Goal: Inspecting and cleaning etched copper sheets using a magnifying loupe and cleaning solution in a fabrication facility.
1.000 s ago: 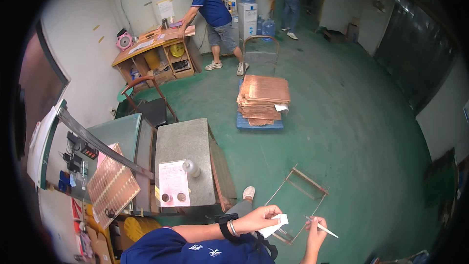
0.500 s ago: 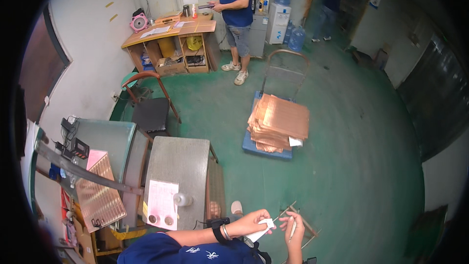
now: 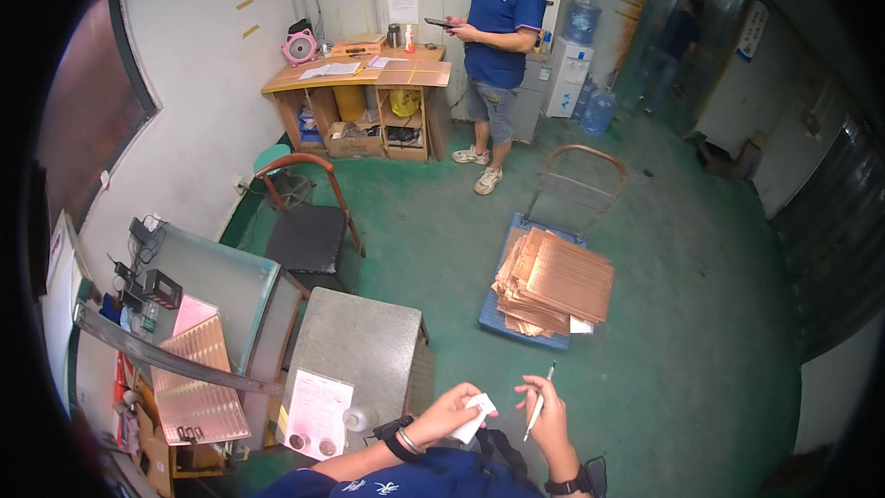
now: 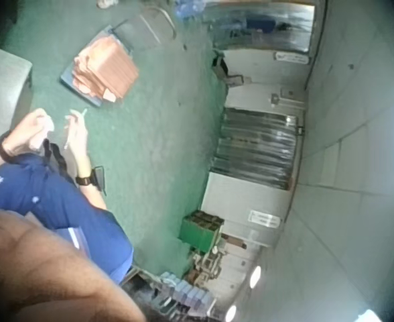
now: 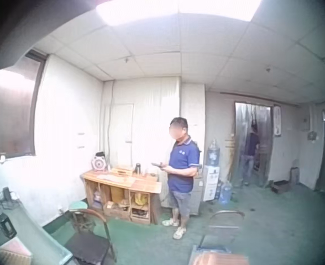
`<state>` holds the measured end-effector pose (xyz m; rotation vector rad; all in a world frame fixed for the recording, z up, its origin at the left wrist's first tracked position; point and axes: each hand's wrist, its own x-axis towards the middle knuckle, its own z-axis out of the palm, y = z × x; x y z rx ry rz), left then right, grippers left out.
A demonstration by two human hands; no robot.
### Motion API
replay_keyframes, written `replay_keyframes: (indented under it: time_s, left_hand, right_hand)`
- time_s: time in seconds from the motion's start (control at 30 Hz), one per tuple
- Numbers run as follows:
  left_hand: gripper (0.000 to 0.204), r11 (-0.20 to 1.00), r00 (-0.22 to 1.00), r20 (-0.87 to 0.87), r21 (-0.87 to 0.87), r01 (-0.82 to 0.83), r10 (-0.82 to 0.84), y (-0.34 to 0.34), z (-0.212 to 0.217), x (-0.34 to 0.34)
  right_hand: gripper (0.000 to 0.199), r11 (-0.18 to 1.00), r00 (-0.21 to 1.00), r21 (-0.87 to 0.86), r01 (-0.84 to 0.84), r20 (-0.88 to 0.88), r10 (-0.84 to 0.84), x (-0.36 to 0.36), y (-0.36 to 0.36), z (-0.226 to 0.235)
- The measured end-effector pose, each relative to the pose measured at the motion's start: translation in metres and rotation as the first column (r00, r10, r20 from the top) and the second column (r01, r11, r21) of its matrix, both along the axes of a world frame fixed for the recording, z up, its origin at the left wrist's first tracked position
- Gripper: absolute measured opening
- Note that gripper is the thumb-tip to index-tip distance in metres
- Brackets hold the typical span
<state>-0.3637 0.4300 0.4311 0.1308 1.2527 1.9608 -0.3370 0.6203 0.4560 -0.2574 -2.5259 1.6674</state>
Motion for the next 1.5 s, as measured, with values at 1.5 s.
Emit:
replay_keyframes:
  time_s: [1.5]
  left_hand:
    - [0.047, 0.771, 0.763, 0.133, -0.197, -0.605, 0.633, -0.071, -0.143, -0.433]
  right_hand:
    - [0.05, 0.517, 0.563, 0.229, -0.825, 0.248, 0.788, -0.568, -0.077, -0.09]
